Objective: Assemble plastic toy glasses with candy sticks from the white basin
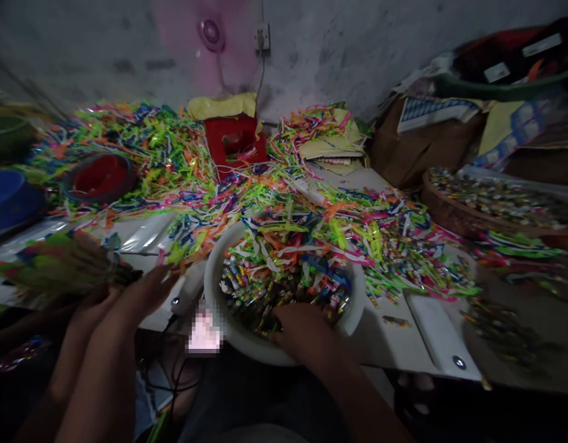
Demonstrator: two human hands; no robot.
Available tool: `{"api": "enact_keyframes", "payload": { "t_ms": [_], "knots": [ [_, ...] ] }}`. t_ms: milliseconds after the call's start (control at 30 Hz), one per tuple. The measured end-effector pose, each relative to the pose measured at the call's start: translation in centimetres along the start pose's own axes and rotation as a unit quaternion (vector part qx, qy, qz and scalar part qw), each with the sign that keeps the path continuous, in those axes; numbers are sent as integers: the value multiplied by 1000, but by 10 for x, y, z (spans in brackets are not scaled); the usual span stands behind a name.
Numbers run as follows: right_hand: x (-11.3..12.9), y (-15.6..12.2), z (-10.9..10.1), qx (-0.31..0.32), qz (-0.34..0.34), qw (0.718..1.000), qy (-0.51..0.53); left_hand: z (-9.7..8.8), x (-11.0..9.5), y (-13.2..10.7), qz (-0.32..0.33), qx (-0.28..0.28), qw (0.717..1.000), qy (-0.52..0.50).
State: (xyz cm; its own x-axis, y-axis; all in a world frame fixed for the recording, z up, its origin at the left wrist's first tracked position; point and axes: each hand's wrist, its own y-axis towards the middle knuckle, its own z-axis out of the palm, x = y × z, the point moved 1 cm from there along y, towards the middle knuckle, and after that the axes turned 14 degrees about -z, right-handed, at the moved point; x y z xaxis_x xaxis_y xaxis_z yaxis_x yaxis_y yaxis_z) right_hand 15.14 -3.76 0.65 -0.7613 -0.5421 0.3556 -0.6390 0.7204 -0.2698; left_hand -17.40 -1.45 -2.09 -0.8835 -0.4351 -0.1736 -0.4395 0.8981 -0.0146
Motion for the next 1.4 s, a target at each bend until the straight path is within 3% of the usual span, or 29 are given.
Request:
{"api": "enact_keyframes", "payload": {
  "t_ms": [100,167,233,333,433,500,667,800,900,967,1067,1133,1267,1333,1400],
  "knots": [
    [2,5,-2,7,-18,1000,-13,-6,-35,-24,71,-44,996,-36],
    [4,7,-3,10,-31,999,-21,-11,-67,-31,151,-81,981,-94],
    [6,9,-3,18,-44,998,-31,-12,-99,-28,256,-65,954,-141],
    [8,14,-3,38,-96,994,-27,-6,-134,-12,374,-13,921,-111],
    [4,14,-4,37,-159,987,0,-3,-147,2,400,-10,914,-71],
    [0,10,-5,1,-170,985,31,-3,-146,5,406,-22,911,-70],
    [-11,-10,0,-202,-127,955,177,7,-139,8,444,-6,893,-73],
    [-13,-21,9,-266,-85,926,254,11,-137,14,432,7,897,-93],
    [-17,-24,12,-327,-65,878,344,-2,-136,7,421,10,896,-141],
    [-19,-23,13,-385,-56,836,387,-13,-133,-7,360,33,894,-263],
    [-18,-20,12,-403,-58,800,442,-22,-123,-37,182,105,845,-492],
    [-14,-19,10,-376,-55,803,459,-28,-107,-54,86,130,814,-559],
    [-4,-18,10,-312,-41,838,446,-45,-66,-75,27,123,819,-560],
    [-3,-16,13,-261,-61,845,463,-41,-65,-81,7,152,811,-565],
    [-5,-14,16,-217,-78,848,478,-27,-84,-89,6,180,778,-602]
  ]
}}
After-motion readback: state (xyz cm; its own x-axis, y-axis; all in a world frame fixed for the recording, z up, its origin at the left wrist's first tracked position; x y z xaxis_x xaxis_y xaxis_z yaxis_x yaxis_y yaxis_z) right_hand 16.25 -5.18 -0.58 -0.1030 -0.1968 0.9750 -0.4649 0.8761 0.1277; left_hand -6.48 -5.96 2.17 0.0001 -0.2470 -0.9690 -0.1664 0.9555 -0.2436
